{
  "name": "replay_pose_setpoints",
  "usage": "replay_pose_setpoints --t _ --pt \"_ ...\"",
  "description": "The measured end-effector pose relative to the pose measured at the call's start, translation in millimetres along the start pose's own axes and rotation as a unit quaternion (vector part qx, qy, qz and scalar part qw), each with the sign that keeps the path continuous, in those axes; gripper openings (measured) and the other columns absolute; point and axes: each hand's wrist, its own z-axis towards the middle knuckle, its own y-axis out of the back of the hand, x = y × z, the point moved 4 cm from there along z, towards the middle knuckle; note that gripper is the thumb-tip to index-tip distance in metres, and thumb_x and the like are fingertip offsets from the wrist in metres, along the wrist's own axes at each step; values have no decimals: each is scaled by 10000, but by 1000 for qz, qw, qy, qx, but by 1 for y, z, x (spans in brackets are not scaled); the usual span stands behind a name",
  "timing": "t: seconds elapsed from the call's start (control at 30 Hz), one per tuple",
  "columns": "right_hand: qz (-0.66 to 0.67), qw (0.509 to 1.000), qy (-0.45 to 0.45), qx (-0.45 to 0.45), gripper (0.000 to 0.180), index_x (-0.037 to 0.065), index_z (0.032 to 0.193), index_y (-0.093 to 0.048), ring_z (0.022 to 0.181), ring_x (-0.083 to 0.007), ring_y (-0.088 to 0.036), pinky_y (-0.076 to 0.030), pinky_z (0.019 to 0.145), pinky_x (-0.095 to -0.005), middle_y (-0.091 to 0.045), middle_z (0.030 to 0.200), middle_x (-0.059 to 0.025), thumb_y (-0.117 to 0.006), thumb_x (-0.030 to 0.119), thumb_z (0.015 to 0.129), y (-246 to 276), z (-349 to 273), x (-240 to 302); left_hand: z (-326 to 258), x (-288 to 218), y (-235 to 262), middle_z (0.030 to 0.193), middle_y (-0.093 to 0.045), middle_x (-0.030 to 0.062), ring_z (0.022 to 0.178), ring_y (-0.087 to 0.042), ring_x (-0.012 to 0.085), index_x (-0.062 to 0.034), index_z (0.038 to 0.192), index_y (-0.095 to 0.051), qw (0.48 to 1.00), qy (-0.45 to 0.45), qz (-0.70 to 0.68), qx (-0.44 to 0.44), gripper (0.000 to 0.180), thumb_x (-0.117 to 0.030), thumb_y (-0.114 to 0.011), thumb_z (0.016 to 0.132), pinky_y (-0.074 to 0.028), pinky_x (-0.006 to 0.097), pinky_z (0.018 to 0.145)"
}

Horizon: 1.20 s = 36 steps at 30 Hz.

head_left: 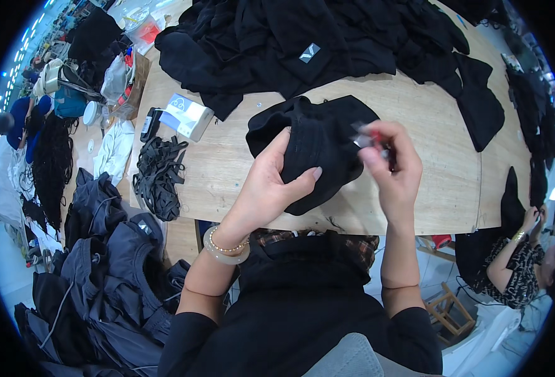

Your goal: The person uses small scissors to trim loose threads and excess fabric from the edges of a black garment. They repeatedly fold and unfold the fabric to access different seams and corners, carefully snipping away small bits of material.

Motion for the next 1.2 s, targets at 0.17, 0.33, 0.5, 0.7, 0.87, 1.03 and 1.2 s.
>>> replay_pose_setpoints --t 0.17,0.33,0.5,0.7,0.87,1.03,1.2 --pt "80 995 -58 29 315 6 1082 -665 851 -68 -594 -479 746 -212 -658 956 -14 -789 50 796 -10 6 -2 0 7 5 1202 -634 60 1059 -610 91 48 1350 -477 999 40 4 26 480 37 -629 895 -490 252 944" --pt "12 994 26 104 208 -13 1028 -676 795 -60 -570 -471 694 -216 -645 855 -23 -745 20 834 -35 13 -7 -3 13 7 1186 -632 35 1026 -593 64 46 1329 -503 993 75 84 43 449 23 -625 897 -486 229 907" --pt "187 978 -91 -11 85 -14 919 -666 749 -41 -535 -438 658 -214 -630 803 4 -683 70 916 -28 21 -16 -5 16 14 1177 -633 35 1037 -575 60 52 1324 -511 997 45 60 37 452 19 -632 890 -475 227 911" --pt "118 986 -112 22 106 12 917 -712 708 -23 -495 -388 612 -194 -629 806 31 -733 109 882 -19 23 -28 -7 19 17 1184 -631 40 1053 -570 63 56 1339 -497 997 49 46 30 473 25 -629 885 -473 235 924" --pt "74 993 -16 91 78 -6 905 -692 732 -50 -520 -429 649 -200 -630 809 5 -729 46 861 -45 12 -22 -6 19 15 1189 -629 41 1051 -576 66 59 1346 -485 993 68 83 40 480 25 -623 888 -481 239 921" --pt "163 983 -78 -6 102 -13 912 -669 738 -48 -543 -442 676 -197 -642 838 9 -691 86 916 -34 16 -28 -9 20 21 1185 -630 47 1051 -582 74 66 1335 -487 994 68 79 40 470 22 -625 888 -486 242 916" --pt "156 970 -133 -133 179 0 929 -687 700 -46 -510 -418 682 -216 -657 819 4 -700 179 934 -6 25 -47 -8 19 21 1180 -639 58 1046 -593 86 73 1316 -505 996 56 67 35 451 12 -644 891 -492 247 918"
